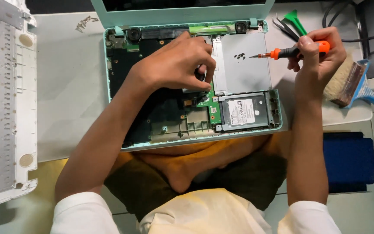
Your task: Disassembling a laptop by removing internal screws and components.
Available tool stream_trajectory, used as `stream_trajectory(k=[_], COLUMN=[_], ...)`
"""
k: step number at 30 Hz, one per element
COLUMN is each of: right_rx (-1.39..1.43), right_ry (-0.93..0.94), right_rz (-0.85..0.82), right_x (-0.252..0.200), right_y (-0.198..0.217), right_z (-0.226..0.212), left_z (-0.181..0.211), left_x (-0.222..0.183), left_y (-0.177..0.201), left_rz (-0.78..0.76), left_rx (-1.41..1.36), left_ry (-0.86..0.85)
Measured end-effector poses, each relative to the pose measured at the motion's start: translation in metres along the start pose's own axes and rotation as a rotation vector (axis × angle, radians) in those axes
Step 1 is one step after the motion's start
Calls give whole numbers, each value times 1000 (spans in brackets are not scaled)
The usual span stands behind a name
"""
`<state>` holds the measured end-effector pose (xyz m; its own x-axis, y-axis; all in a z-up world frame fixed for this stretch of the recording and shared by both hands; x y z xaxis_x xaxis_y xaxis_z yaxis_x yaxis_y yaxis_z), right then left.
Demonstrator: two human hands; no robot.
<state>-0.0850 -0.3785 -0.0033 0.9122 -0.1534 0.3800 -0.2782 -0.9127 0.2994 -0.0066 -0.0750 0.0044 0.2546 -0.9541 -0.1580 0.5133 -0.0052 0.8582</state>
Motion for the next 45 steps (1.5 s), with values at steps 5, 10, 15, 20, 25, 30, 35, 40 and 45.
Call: stream_trajectory(k=[5, 10, 15, 20, 25, 30, 35, 40, 45], right_rx=[-18, -108, -108, -113, 43, 154, 247, 226, 256], right_ry=[0, 49, 56, 53, -34, -48, -31, -27, -17], right_rz=[-24, -47, -62, -76, -69, -187, -372, -411, -393], right_x=[1, 2, 3, 3, 3, 2, -2, -3, -3], right_y=[-2, -3, -4, -4, 1, -10, -37, -42, -38], right_z=[1, 1, 1, 1, 7, 11, 0, 0, 4], left_z=[0, 2, 4, 2, 7, 9, 17, 12, 7], left_x=[2, 4, 3, 4, 5, 0, 0, 3, 5], left_y=[0, -3, -3, -4, -5, 6, 17, 15, 11], left_rz=[5, -57, -58, -52, -21, 7, 162, 171, 162], left_rx=[0, -52, -55, -54, -66, -148, -252, -253, -268], left_ry=[30, 12, 7, -10, -88, -68, -190, -193, -193])
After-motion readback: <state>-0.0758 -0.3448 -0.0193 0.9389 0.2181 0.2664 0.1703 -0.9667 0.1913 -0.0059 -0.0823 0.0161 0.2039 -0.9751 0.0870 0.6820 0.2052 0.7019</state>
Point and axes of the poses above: each hand's wrist, its own x-axis towards the middle knuckle, its own y-axis out of the back of the hand, z = x × y, the point moved 7 cm from there along x, towards the middle knuckle, and after that the axes turned 14 degrees about -z, right-handed, at the moved point
